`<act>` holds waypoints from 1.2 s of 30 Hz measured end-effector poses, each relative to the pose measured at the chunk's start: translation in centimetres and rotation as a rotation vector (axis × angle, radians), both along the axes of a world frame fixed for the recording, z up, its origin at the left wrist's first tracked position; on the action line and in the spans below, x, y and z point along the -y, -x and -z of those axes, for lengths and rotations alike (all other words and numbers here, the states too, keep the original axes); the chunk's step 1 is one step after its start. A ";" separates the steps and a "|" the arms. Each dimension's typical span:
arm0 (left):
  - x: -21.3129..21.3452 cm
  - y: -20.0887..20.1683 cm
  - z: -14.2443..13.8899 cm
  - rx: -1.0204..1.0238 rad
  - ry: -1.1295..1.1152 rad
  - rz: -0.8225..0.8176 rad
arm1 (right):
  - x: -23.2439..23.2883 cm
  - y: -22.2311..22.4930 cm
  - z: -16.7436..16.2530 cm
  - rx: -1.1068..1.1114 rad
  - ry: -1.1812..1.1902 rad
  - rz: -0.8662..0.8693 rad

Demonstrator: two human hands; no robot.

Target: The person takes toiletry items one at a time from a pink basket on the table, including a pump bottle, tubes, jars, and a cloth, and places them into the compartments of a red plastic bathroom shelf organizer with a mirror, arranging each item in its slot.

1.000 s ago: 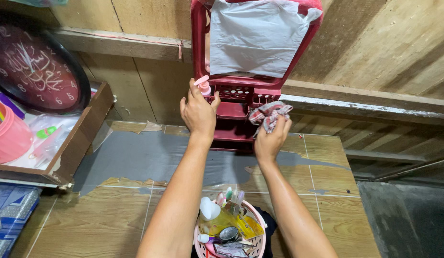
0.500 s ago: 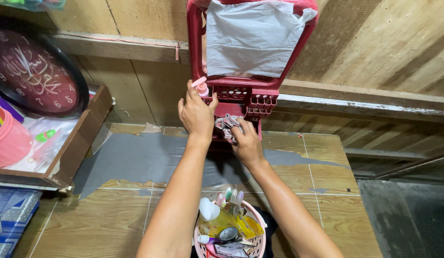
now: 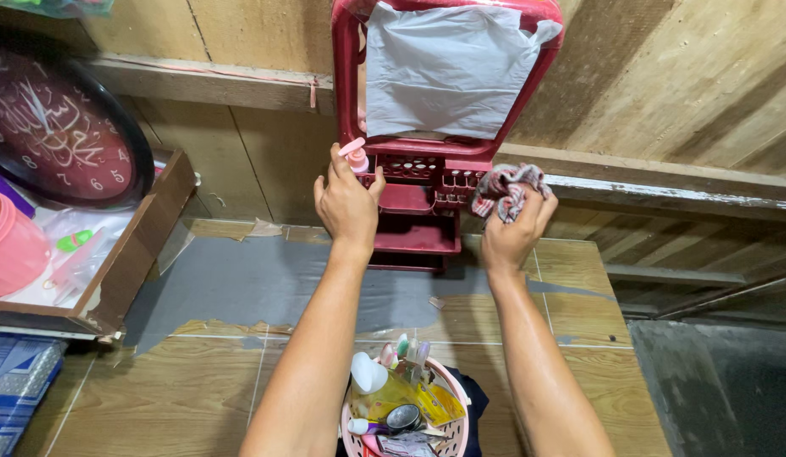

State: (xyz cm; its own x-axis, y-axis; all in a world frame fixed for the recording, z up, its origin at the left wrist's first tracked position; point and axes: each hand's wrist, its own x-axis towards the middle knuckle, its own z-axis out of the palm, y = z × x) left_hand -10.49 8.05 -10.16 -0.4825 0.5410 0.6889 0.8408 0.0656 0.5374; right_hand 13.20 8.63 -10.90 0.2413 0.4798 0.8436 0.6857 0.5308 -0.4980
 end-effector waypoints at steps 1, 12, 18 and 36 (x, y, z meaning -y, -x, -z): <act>0.1 0.0 0.0 -0.004 -0.006 -0.004 | -0.5 0.4 -0.5 0.043 0.027 -0.023; 0.1 -0.1 -0.3 0.003 -0.008 0.009 | -0.9 1.4 -2.2 0.690 -0.086 -0.142; 0.0 -0.4 -0.3 -0.009 -0.026 -0.001 | -1.3 1.1 -2.9 0.540 -0.054 -0.031; 0.5 -0.4 -0.5 -0.011 -0.027 0.008 | -1.1 2.3 -2.3 0.539 -0.045 0.018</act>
